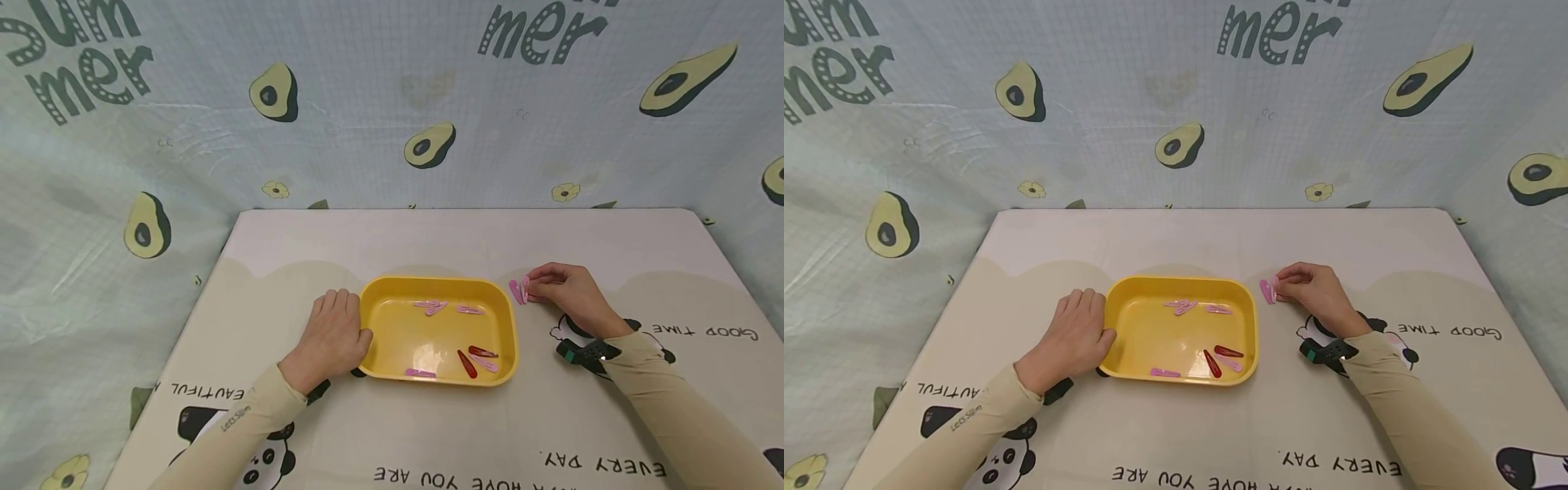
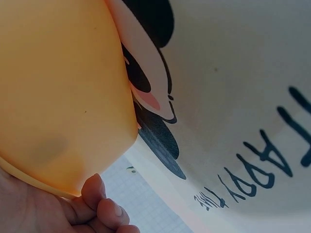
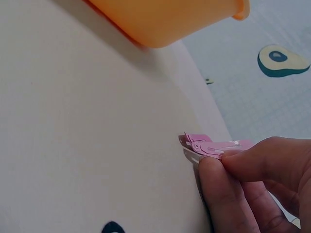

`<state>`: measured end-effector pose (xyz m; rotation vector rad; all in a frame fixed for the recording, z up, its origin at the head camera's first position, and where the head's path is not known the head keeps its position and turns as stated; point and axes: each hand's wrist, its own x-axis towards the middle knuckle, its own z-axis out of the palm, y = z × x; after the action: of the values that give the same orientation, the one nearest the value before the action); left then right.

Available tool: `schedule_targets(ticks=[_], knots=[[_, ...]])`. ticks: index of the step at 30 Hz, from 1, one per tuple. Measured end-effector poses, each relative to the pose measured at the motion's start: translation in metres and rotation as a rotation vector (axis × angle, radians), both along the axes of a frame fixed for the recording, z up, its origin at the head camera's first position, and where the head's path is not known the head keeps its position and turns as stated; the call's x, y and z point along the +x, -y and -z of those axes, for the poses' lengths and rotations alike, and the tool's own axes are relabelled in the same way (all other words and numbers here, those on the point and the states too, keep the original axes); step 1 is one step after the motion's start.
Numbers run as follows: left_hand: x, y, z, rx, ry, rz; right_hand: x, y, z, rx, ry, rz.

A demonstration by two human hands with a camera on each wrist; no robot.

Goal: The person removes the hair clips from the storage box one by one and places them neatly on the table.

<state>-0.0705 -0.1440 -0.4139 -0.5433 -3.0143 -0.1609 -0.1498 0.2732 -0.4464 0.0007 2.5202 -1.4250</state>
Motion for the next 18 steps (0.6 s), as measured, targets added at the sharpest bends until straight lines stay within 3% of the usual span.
schedule_targets(ticks=[18], knots=[[0.0, -0.0006, -0.0007, -0.004, -0.009, 0.002, -0.0028, 0.0014, 0.0001, 0.052, 0.031, 0.009]])
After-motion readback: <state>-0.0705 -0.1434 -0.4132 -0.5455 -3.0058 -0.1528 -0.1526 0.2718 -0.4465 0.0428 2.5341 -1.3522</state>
